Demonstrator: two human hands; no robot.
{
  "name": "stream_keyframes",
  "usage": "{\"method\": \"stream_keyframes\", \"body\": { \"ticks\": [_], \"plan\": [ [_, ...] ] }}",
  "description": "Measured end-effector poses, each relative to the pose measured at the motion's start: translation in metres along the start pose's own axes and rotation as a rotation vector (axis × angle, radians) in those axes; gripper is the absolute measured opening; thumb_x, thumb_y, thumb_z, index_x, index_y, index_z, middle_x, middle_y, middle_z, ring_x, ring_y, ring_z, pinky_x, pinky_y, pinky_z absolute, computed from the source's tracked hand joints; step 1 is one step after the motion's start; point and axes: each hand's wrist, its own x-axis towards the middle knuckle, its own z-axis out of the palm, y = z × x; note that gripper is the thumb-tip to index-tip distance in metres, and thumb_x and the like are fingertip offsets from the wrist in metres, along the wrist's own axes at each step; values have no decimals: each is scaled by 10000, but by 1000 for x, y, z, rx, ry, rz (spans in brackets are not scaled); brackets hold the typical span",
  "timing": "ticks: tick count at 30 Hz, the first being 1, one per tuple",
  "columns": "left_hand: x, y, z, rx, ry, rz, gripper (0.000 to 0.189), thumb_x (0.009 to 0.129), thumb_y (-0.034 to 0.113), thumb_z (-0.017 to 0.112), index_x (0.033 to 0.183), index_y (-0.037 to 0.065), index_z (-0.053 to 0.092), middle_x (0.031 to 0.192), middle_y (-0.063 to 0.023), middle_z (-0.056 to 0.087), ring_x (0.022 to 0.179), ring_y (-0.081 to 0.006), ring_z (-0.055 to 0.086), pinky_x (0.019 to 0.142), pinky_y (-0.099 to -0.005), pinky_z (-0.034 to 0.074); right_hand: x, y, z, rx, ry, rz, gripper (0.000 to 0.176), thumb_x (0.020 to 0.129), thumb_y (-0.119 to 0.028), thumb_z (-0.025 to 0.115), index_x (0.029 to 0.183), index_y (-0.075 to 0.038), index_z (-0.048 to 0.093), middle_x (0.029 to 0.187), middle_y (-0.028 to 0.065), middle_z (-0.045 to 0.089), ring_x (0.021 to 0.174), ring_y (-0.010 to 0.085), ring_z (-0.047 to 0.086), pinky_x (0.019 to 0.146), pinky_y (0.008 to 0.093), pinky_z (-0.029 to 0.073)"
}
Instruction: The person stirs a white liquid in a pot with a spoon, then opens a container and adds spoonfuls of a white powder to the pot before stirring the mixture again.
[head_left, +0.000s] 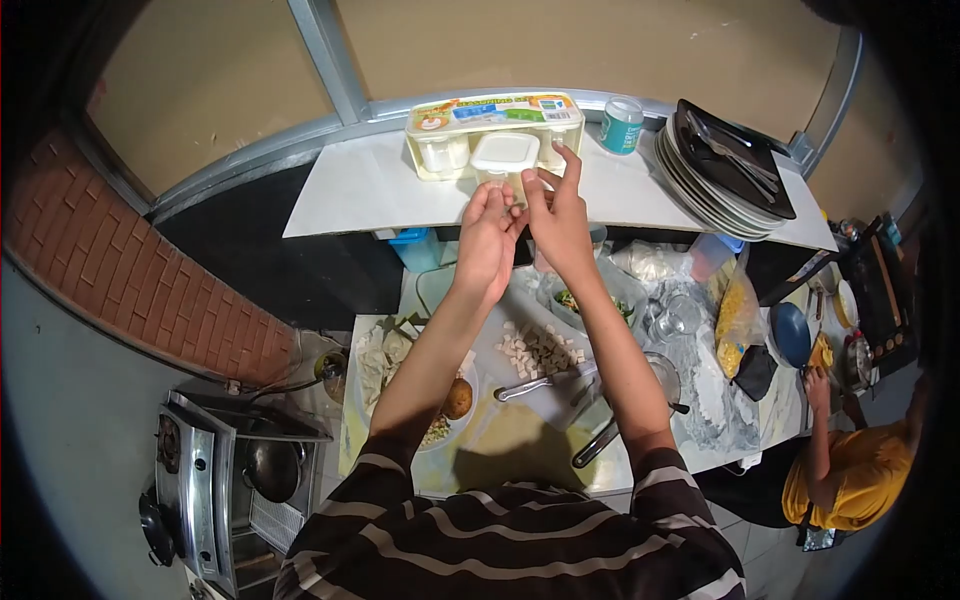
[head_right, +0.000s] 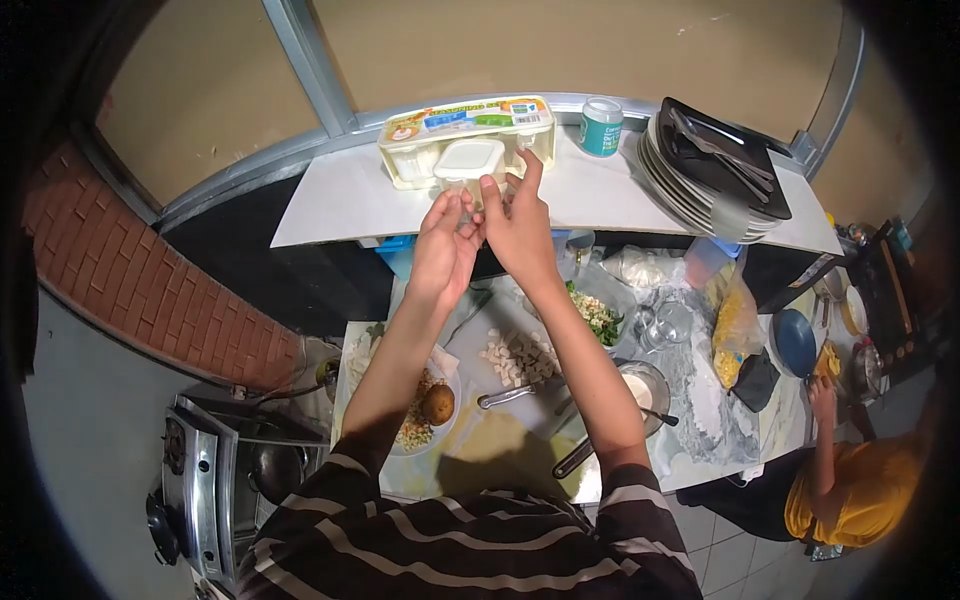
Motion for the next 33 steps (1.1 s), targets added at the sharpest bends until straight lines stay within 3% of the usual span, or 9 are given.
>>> {"method": "stream_keyframes", "body": {
  "ticks": [14, 17, 20, 21, 23, 25, 30, 32, 33],
  "plan": [
    [52, -6, -12, 253, 24, 76, 187, 1062, 205, 408, 1134, 73, 519, 1066, -41, 554, 972, -169, 598, 853, -335, 509, 11, 13, -3, -26, 6, -100, 532, 946, -151, 584, 1386, -29, 311, 1182, 282, 583, 974, 317, 667, 805, 378, 536],
    [55, -2, -3, 399, 97, 60, 199, 1052, 213, 425, 1110, 37, 497, 1034, -81, 531, 726, -219, 663, 594, -335, 566, -40, -3, -40, -35, 19, -203, 486, 912, -101, 613, 1338, 1, 402, 1203, 226, 572, 1064, 294, 600, 893, 372, 480],
    [58, -3, -2, 376, 117, 102, 183, 1044, 144, 411, 1181, 62, 321, 1071, -129, 516, 744, -282, 679, 619, -362, 580, -111, -5, -93, -181, 79, -187, 470, 908, -67, 618, 1339, 4, 446, 1158, 149, 567, 1051, 228, 573, 902, 338, 466],
    [55, -1, 0, 376, 139, 79, 269, 1024, 97, 451, 1224, 68, 273, 1118, -185, 528, 837, -309, 672, 729, -403, 579, -134, 3, -113, -186, 92, -99, 458, 911, -55, 606, 1340, -6, 452, 1145, 143, 567, 1039, 221, 576, 894, 321, 469],
    [60, -1, -6, 376, 143, 102, 302, 1015, 85, 458, 1243, 70, 260, 1132, -192, 521, 837, -311, 668, 741, -406, 581, -168, 15, -158, -300, 91, 51, 437, 904, -33, 610, 1321, -32, 480, 1038, 109, 580, 910, 178, 580, 787, 296, 476],
    [56, -7, -15, 374, 153, 146, 383, 994, 62, 480, 1283, 80, 229, 1157, -200, 505, 837, -313, 662, 758, -411, 580, -183, 23, -204, -545, 60, 109, 357, 904, -70, 610, 1248, -45, 519, 985, 147, 574, 843, 282, 581, 750, 351, 469],
    [-88, -28, 2, 440, 218, 349, 521, 955, 125, 594, 1323, 90, 226, 1182, -153, 485, 806, -247, 640, 699, -336, 539, -233, 86, -282, -987, -69, 116, 296, 903, -136, 617, 1167, -42, 522, 991, 228, 582, 898, 425, 575, 799, 455, 470],
    [-150, -85, -33, 659, 21, 34, 464, 948, 173, 619, 1286, 63, 321, 1185, -125, 498, 764, -226, 620, 687, -337, 520, -253, 111, -293, -993, -212, 292, 317, 897, -172, 634, 1151, -37, 501, 985, 252, 601, 941, 438, 594, 810, 512, 471],
    [-171, -114, -62, 995, -193, 94, 438, 936, 275, 660, 1218, 31, 430, 1105, -129, 545, 797, -200, 620, 717, -330, 506, -255, 113, -289, -1034, -273, 422, 337, 899, -214, 638, 1148, -43, 486, 959, 255, 637, 928, 453, 620, 801, 511, 499]
  ]
}}
